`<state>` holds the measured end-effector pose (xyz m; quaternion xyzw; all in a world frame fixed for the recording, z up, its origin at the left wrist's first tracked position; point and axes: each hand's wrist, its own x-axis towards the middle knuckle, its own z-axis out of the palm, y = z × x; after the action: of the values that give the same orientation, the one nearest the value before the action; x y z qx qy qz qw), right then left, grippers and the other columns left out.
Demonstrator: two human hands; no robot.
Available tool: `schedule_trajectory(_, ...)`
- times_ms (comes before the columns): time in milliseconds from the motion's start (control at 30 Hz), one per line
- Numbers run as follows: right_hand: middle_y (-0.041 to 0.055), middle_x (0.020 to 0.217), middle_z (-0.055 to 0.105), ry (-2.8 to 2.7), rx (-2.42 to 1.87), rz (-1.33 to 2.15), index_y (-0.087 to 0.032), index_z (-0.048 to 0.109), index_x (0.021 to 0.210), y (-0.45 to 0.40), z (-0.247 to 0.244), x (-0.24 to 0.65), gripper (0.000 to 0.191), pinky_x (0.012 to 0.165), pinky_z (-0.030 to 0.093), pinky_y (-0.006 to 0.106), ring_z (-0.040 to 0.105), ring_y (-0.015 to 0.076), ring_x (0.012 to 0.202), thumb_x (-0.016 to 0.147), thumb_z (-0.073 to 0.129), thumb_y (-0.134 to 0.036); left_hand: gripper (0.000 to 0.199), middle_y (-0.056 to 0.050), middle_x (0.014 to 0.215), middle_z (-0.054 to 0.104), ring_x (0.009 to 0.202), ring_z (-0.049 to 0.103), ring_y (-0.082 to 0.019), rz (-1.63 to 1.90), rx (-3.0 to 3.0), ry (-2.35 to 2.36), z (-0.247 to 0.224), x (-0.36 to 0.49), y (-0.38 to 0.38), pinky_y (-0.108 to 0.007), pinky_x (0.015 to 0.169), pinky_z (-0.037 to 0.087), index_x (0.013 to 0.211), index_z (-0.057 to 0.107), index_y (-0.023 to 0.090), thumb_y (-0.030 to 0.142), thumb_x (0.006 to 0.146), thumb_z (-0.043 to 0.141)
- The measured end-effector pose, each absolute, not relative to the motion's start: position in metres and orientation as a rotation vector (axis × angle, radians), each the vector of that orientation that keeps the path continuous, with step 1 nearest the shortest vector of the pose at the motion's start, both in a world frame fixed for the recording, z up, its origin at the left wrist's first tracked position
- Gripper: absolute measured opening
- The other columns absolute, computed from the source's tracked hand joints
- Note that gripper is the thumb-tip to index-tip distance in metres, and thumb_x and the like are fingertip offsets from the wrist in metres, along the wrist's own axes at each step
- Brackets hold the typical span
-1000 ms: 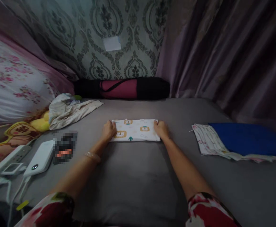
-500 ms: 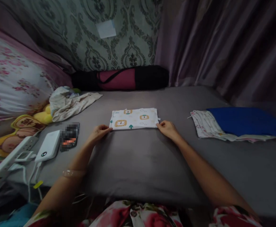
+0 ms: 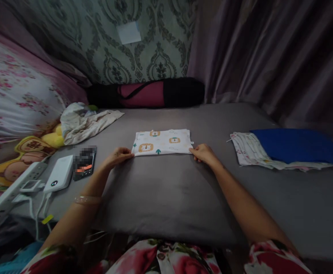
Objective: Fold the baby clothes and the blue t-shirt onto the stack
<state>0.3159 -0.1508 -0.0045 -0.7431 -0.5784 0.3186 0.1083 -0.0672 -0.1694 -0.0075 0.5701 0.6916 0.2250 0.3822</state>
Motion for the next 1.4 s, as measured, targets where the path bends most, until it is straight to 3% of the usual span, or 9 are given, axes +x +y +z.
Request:
schedule_trajectory(100, 0.0059, 0.055, 0.062, -1.852, -2.082, 0.63, -0.018, 0.06, 0.063, -0.152, -0.003, 0.319, 0.04, 0.046, 0.041, 0.024, 0.055, 0.0135, 0.048, 0.089, 0.05, -0.047, 0.02, 0.001, 0.06, 0.058, 0.057, 0.05, -0.013, 0.614, 1.607, 1.885, -0.007, -0.062, -0.166, -0.024, 0.054, 0.038, 0.074, 0.063, 0.016, 0.036, 0.069, 0.066)
schedule_trajectory(233, 0.0112, 0.095, 0.07, -2.006, -1.889, 0.342, -0.019, 0.066, 0.091, -0.144, -0.002, 0.285, 0.035, 0.078, 0.048, 0.031, 0.063, 0.0202, 0.088, 0.096, 0.038, -0.038, 0.02, -0.009, 0.088, 0.065, 0.085, 0.058, -0.021, 0.778, 2.038, 1.949, -0.011, -0.024, -0.155, -0.033, 0.079, 0.046, 0.087, 0.063, 0.017, 0.034, 0.085, 0.053)
schedule_trajectory(333, 0.0113, 0.125, 0.061, -2.306, -1.511, 0.133, -0.017, 0.063, 0.114, -0.137, -0.006, 0.246, 0.038, 0.106, 0.032, 0.039, 0.049, 0.0238, 0.121, 0.098, 0.032, -0.031, 0.022, -0.013, 0.11, 0.063, 0.108, 0.055, -0.023, 0.74, 2.337, 1.664, -0.015, 0.017, -0.144, -0.038, 0.095, 0.043, 0.103, 0.06, 0.017, 0.03, 0.09, 0.048)
schedule_trajectory(433, 0.0111, 0.147, 0.042, -2.487, -1.391, 0.052, -0.016, 0.052, 0.133, -0.134, -0.014, 0.226, 0.044, 0.114, 0.013, 0.051, 0.027, 0.0287, 0.14, 0.099, 0.03, -0.032, 0.036, -0.018, 0.135, 0.051, 0.131, 0.041, -0.028, 0.567, 2.448, 1.608, -0.021, 0.043, -0.139, -0.045, 0.108, 0.031, 0.121, 0.053, 0.012, 0.033, 0.093, 0.045)
schedule_trajectory(567, 0.0091, 0.154, 0.03, -2.575, -1.477, 0.164, -0.021, 0.04, 0.144, -0.132, -0.025, 0.232, 0.05, 0.113, 0.013, 0.055, 0.018, 0.0305, 0.143, 0.099, 0.028, -0.039, 0.055, -0.019, 0.151, 0.033, 0.143, 0.021, -0.03, 0.299, 2.477, 1.658, -0.032, 0.047, -0.141, -0.049, 0.116, 0.016, 0.139, 0.039, 0.008, 0.042, 0.095, 0.038)
schedule_trajectory(800, 0.0093, 0.157, 0.022, -2.581, -1.511, 0.121, -0.027, 0.031, 0.148, -0.138, -0.031, 0.236, 0.053, 0.111, 0.012, 0.059, 0.013, 0.0337, 0.144, 0.097, 0.03, -0.043, 0.064, -0.015, 0.155, 0.025, 0.145, 0.015, -0.027, 0.194, 2.545, 1.699, -0.037, 0.044, -0.15, -0.048, 0.118, 0.007, 0.147, 0.029, 0.012, 0.051, 0.096, 0.026)
schedule_trajectory(1000, 0.0091, 0.156, 0.024, -2.644, -1.581, 0.177, -0.028, 0.033, 0.148, -0.135, -0.019, 0.233, 0.054, 0.11, 0.013, 0.061, 0.017, 0.0355, 0.142, 0.096, 0.033, -0.045, 0.072, -0.014, 0.156, 0.022, 0.145, 0.014, -0.029, 0.032, 2.467, 1.618, -0.021, 0.042, -0.143, -0.05, 0.117, 0.009, 0.148, 0.027, 0.014, 0.06, 0.092, 0.029)
schedule_trajectory(1200, 0.0136, 0.152, 0.032, -2.514, -1.567, 0.123, -0.01, 0.04, 0.143, -0.116, -0.013, 0.212, 0.053, 0.115, 0.011, 0.052, 0.022, 0.0278, 0.142, 0.097, 0.023, -0.032, 0.048, -0.011, 0.149, 0.039, 0.14, 0.029, -0.024, 0.272, 2.439, 1.828, -0.012, 0.049, -0.121, -0.046, 0.116, 0.018, 0.14, 0.041, 0.016, 0.031, 0.097, 0.028)
schedule_trajectory(1400, 0.0111, 0.154, 0.03, -2.474, -1.56, 0.09, -0.006, 0.033, 0.146, -0.109, -0.035, 0.195, 0.057, 0.116, 0.011, 0.043, 0.02, 0.0242, 0.143, 0.095, 0.025, -0.03, 0.054, -0.01, 0.153, 0.032, 0.143, 0.023, -0.027, 0.237, 2.489, 1.903, -0.041, 0.058, -0.111, -0.048, 0.115, 0.019, 0.147, 0.031, 0.014, 0.033, 0.098, 0.023)
